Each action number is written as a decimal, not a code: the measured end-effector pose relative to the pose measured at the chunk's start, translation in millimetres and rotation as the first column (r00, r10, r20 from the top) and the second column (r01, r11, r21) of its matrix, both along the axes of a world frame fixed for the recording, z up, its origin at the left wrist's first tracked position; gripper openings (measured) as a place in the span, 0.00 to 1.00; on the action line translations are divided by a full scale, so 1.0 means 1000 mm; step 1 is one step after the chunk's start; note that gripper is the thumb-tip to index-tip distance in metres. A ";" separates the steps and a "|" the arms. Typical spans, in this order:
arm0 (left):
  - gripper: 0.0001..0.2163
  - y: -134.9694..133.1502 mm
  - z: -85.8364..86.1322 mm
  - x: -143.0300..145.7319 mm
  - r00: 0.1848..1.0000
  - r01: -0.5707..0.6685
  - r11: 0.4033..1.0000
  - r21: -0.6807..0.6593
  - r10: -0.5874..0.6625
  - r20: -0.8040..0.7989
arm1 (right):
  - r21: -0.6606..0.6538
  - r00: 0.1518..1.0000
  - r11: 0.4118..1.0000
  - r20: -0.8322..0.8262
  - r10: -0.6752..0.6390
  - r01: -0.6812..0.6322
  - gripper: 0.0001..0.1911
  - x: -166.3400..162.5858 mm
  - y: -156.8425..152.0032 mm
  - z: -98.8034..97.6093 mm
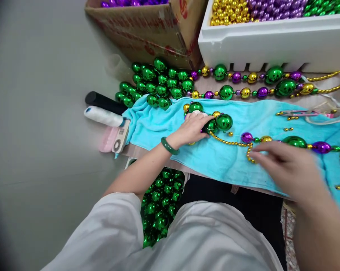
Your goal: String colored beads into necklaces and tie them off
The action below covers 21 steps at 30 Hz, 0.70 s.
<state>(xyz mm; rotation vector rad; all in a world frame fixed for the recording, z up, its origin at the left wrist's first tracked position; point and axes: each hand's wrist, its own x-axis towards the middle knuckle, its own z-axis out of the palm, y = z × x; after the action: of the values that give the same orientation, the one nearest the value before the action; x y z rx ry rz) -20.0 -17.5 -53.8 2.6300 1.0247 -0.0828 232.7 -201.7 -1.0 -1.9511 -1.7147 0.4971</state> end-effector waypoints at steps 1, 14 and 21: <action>0.32 0.000 -0.002 0.001 1.000 0.007 1.000 0.005 -0.007 0.017 | -0.026 0.999 0.999 0.000 0.037 -0.037 0.22 -0.021 0.014 -0.015; 0.21 0.049 0.026 -0.001 0.953 0.256 0.856 -0.448 -0.303 -0.034 | -0.156 0.964 0.986 -0.264 0.014 -0.057 0.16 -0.096 0.078 -0.079; 0.32 0.032 0.012 0.002 0.975 0.208 0.938 -0.278 -0.223 -0.022 | -0.121 0.864 0.991 -0.491 -0.113 0.061 0.17 -0.081 0.093 -0.084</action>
<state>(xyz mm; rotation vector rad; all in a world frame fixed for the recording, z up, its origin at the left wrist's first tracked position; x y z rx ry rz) -18.4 14.3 -42.0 2.4836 0.6793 -0.3231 152.0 -108.8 -85.3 -1.7529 -1.2856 0.9747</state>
